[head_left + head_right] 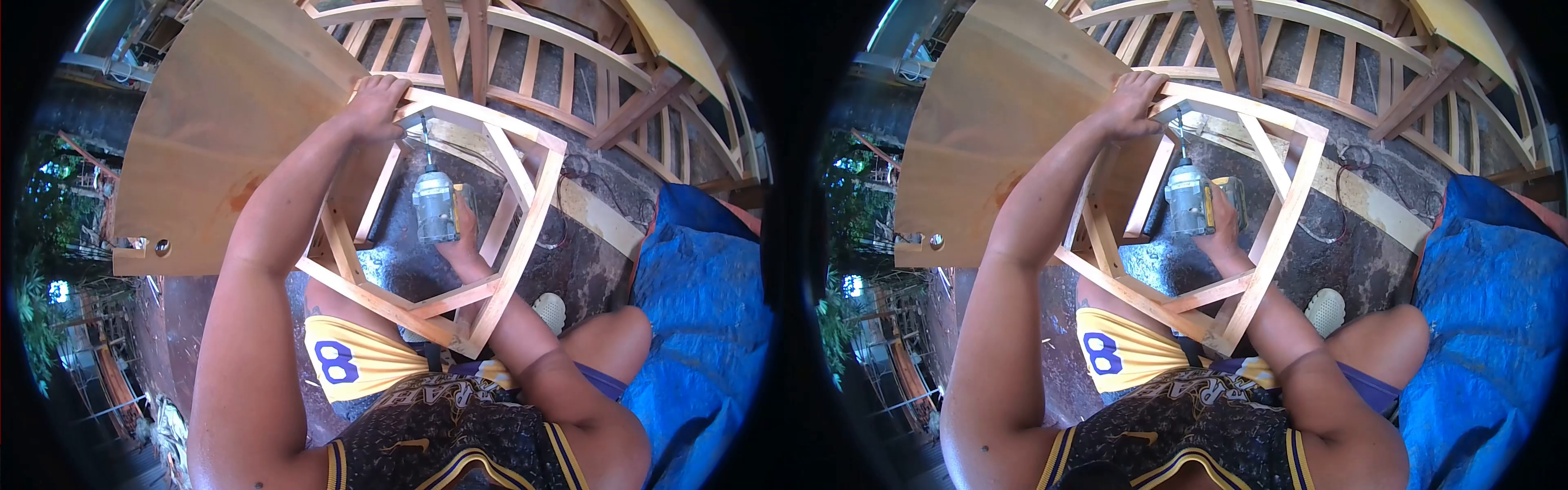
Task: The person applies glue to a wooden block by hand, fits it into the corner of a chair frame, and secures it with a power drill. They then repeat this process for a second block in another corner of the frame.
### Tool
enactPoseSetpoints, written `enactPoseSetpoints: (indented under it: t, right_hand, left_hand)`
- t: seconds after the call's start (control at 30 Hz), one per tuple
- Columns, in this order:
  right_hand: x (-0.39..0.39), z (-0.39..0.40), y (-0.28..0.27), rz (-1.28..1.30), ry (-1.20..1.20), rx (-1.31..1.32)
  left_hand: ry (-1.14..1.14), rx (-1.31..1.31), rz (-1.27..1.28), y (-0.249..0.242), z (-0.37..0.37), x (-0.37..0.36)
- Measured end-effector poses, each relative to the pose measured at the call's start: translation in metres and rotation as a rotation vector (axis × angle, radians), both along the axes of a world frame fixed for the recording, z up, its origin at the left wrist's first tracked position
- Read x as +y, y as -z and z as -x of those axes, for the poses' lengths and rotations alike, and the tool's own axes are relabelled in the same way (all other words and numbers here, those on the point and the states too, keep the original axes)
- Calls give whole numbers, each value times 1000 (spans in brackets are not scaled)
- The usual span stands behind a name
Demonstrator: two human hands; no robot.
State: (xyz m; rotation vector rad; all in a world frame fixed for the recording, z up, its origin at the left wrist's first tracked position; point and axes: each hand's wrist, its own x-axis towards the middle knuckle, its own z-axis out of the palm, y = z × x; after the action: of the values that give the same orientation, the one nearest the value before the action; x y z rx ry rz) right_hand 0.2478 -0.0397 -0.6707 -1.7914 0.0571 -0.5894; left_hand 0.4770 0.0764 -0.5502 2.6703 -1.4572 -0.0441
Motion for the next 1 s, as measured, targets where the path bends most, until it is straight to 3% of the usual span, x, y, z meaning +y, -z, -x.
enactPoseSetpoints:
  t: [0.07,0.3,0.67,1.0]
  right_hand:
    - [-1,-1,-2,98,11,-25]
    - [1,2,7,47,-13,81]
    - [-6,2,-9,294,43,92]
    - [-11,-1,-3,274,0,81]
  left_hand:
    - [1,0,2,0,0,0]
    - [-22,-13,-30,-1,1,-1]
    - [-12,-3,-7,0,1,0]
    - [-20,13,-20,-2,1,-1]
